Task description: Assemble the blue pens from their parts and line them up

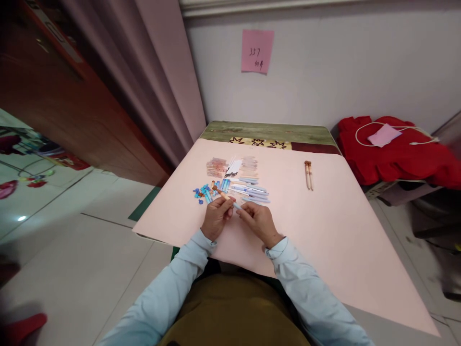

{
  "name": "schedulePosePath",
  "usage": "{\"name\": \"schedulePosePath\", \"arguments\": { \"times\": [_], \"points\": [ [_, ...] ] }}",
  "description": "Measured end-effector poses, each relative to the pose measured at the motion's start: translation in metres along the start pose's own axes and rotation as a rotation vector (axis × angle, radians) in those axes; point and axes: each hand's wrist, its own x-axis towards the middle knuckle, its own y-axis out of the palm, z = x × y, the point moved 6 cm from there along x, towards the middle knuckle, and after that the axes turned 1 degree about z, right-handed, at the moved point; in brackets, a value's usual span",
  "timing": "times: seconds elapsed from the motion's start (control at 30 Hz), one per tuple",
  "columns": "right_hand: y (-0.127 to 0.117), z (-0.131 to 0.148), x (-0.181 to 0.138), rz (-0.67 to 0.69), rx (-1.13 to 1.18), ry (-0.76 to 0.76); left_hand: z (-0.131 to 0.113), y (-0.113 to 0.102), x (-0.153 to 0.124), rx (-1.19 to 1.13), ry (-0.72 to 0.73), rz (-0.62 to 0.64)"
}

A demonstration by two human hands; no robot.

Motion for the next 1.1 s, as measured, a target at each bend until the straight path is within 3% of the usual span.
{"name": "schedulePosePath", "arguments": {
  "times": [0.13, 0.3, 0.47, 0.77, 1.0, 1.1],
  "points": [
    [-0.007, 0.000, -0.001, -0.124, -0.116, -0.018, 0.000, 0.001, 0.000, -0.021, 0.003, 0.015],
    [-0.003, 0.007, -0.002, -0.035, -0.244, -0.049, -0.002, 0.002, 0.000, -0.043, -0.004, 0.005],
    [-0.003, 0.008, -0.001, -0.034, -0.184, -0.058, -0.004, 0.005, -0.001, -0.051, -0.002, 0.019],
    [-0.012, 0.012, -0.003, -0.206, -0.183, -0.087, 0.000, 0.004, 0.000, -0.088, -0.004, 0.037],
    [-0.010, 0.008, -0.002, -0.103, -0.311, -0.032, 0.000, 0.005, 0.000, -0.094, 0.003, 0.045],
    [-0.012, 0.007, -0.001, -0.120, -0.308, -0.028, 0.001, 0.004, 0.000, -0.092, -0.014, 0.042]
  ]
}}
